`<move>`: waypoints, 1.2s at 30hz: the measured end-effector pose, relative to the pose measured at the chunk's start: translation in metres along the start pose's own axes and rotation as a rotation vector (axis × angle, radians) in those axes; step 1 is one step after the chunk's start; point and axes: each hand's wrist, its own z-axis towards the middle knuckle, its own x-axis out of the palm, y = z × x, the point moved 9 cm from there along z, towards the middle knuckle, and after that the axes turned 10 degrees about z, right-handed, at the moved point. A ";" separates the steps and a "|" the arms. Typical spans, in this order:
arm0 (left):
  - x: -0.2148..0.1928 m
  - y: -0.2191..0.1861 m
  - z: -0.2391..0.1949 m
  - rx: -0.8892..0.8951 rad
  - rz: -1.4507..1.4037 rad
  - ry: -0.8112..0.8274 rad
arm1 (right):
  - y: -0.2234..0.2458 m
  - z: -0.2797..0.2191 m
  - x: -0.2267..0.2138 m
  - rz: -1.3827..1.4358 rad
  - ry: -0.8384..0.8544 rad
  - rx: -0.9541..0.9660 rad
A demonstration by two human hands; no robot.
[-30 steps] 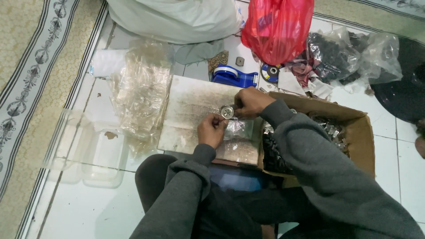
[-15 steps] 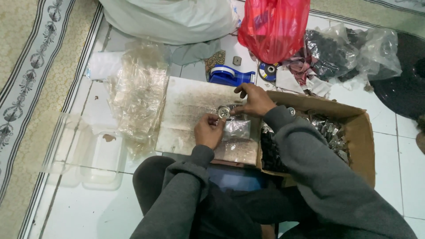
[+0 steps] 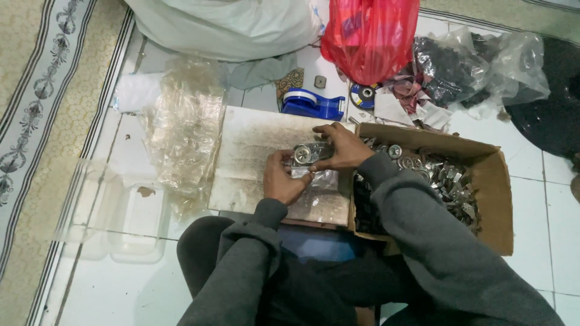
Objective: The person sits on the floor and sorts small metal parts from a cardboard box onto a white board. They pick up parts, place them on the board, and occasionally wrap a small group in plastic wrap. The person continues to transfer parts from the box to the board throughout the clip.
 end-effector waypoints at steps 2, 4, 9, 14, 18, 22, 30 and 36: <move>-0.005 -0.007 0.003 0.042 0.035 -0.008 | -0.013 0.004 0.001 0.052 -0.009 0.044; -0.009 -0.012 0.011 0.084 0.069 -0.019 | -0.016 0.004 -0.004 0.103 -0.016 0.085; -0.003 -0.045 0.028 0.310 0.412 0.213 | -0.021 0.005 -0.005 -0.010 0.070 0.089; 0.017 -0.032 0.053 0.350 0.537 0.299 | -0.030 -0.004 0.009 0.113 0.085 0.119; 0.022 -0.028 0.056 0.295 0.443 0.372 | -0.031 -0.008 0.016 0.277 0.116 0.075; 0.014 -0.041 0.056 0.282 0.406 0.368 | -0.011 -0.003 0.011 0.339 0.117 -0.005; -0.015 -0.110 0.057 0.669 0.673 0.088 | 0.059 -0.017 -0.051 0.189 -0.220 -0.335; 0.027 -0.074 0.041 0.923 0.990 -0.228 | 0.007 -0.028 0.008 -0.222 -0.472 -0.650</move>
